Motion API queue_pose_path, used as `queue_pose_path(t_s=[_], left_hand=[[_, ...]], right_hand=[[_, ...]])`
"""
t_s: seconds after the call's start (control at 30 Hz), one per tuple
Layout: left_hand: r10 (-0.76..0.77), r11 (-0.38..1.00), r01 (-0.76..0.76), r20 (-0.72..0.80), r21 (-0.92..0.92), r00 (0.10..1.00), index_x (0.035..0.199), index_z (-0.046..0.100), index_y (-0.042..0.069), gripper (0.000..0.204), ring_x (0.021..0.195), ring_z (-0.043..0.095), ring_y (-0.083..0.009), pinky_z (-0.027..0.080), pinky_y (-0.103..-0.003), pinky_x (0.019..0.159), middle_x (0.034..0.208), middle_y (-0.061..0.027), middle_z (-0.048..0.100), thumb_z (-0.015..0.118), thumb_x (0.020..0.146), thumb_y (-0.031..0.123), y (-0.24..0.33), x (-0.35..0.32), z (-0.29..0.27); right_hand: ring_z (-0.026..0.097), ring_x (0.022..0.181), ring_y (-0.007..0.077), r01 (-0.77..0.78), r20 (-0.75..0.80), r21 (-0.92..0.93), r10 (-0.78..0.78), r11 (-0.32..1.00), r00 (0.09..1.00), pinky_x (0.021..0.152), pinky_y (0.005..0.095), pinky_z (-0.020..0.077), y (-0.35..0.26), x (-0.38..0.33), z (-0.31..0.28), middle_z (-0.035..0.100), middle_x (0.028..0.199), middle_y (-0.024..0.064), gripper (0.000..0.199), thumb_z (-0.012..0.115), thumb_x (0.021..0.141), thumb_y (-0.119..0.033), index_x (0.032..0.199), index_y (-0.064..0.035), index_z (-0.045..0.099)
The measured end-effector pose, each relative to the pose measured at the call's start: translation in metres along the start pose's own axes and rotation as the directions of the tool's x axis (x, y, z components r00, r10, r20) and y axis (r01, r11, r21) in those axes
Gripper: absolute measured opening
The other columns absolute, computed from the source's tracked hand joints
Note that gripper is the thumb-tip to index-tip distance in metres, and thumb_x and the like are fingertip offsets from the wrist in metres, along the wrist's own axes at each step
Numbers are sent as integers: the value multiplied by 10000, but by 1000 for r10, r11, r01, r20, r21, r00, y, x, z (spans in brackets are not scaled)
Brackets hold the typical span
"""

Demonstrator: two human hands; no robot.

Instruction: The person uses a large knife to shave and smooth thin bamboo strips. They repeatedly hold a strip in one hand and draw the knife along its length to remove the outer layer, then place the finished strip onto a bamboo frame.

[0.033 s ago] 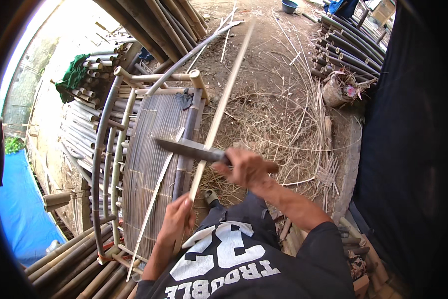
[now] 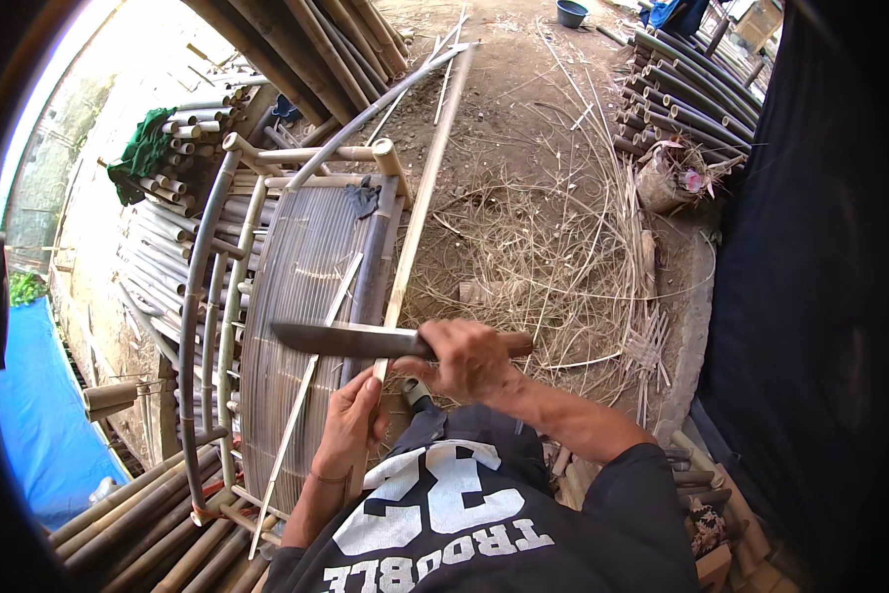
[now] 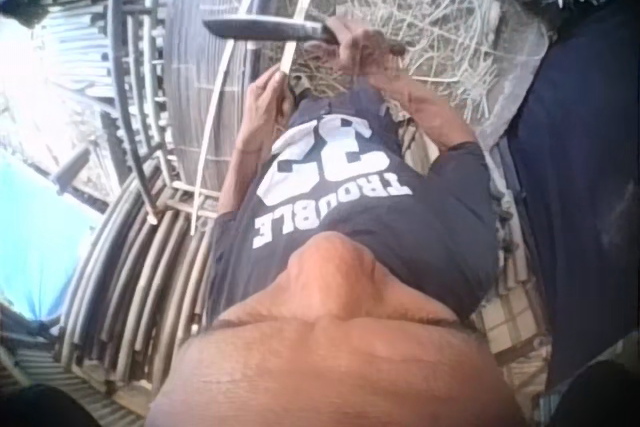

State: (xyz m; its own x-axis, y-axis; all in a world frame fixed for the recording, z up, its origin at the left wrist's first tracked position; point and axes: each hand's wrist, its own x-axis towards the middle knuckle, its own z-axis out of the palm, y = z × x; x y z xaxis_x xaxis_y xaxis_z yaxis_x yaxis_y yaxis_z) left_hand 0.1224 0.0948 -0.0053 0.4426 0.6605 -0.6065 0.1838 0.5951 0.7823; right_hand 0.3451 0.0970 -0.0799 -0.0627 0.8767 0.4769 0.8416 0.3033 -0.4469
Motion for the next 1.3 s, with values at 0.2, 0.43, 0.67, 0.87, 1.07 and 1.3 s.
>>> queue_pose_path(t_s=[0.2,0.43,0.67,0.87,1.07,1.3], left_hand=[[-15,994,18,30,-109,999,1329,531,46,411,403,331,-22,279,-183,344,538,46,392,472,1025,316,6,-11,14],[26,999,-25,36,-37,999,1326,523,14,415,398,337,-20,273,-187,343,534,54,397,460,1030,298,-1,-30,9],[9,998,-7,32,-68,999,1304,511,-54,412,383,341,-24,276,-202,343,518,53,418,447,1034,251,-18,-64,-6],[-12,994,7,46,110,999,1242,572,-53,362,480,355,-34,261,-207,443,585,54,426,465,1008,201,-53,-127,-36],[-142,990,142,20,28,990,1214,598,-53,432,529,399,-32,278,-205,466,644,63,476,533,975,301,-51,-165,-56],[-318,948,318,47,21,947,1008,632,-14,356,506,370,-34,247,-219,448,626,73,462,571,955,333,-50,-200,-80]], right_hand=[[562,427,161,-277,79,4,276,961,958,396,341,485,19,23,-23,544,542,25,604,393,941,-650,743,-98,541],[567,449,178,-218,150,-45,223,975,963,374,354,455,41,19,-20,586,588,87,593,416,937,-637,762,-82,533],[523,424,136,-203,28,-136,209,970,978,382,333,440,67,32,-36,551,558,28,638,374,918,-698,752,-104,535],[347,363,72,-394,-82,-199,385,897,919,297,307,317,139,45,-71,398,479,-34,670,331,881,-765,699,-148,514],[438,397,99,-466,-20,-281,480,839,877,341,289,327,194,47,-108,462,486,-16,685,335,889,-758,785,-133,594],[599,565,257,-719,-170,-75,702,691,692,559,414,467,270,54,-170,604,610,100,762,405,847,-782,882,-67,666]])
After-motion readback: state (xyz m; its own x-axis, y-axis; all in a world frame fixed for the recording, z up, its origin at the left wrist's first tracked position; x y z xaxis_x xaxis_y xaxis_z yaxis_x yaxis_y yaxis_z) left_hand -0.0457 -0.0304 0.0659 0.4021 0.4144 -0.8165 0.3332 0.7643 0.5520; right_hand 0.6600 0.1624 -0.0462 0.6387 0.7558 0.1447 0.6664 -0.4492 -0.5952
